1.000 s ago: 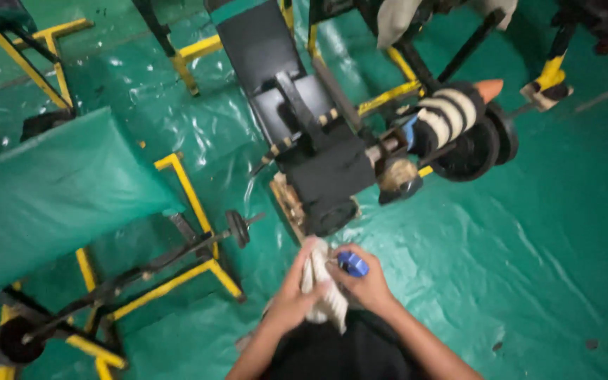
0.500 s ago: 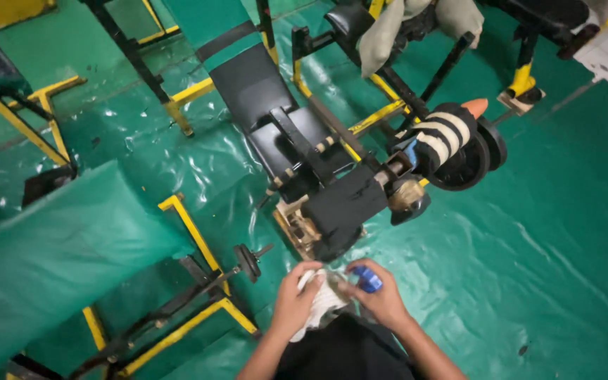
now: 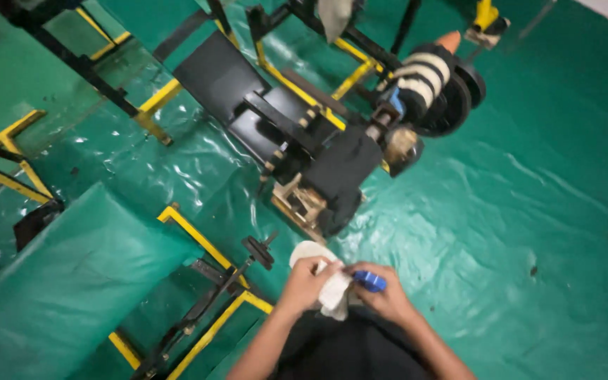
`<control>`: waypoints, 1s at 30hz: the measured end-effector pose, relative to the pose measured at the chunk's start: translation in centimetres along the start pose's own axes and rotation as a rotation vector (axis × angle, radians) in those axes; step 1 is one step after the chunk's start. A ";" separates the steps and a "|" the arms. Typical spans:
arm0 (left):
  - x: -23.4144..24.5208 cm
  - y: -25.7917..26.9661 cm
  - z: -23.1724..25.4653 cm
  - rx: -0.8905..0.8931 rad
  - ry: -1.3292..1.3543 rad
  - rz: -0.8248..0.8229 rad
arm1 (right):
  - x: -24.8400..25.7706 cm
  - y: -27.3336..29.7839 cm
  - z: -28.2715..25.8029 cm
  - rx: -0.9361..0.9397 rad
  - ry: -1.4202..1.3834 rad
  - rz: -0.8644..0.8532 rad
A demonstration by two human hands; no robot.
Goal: Cleaning gym equipment with a spray bottle and a white cloth.
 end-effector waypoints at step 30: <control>-26.6 4.6 -11.0 0.280 0.418 -0.841 | 16.5 22.3 -4.1 -0.023 -0.068 0.713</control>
Point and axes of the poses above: each hand's wrist, its own y-axis away from the middle knuckle, its own x-axis out of the back of the hand, z = x × y, the point moved 6 cm from there along -y, towards the middle knuckle, and after that the axes turned 10 degrees about -z, right-handed, at the moved point
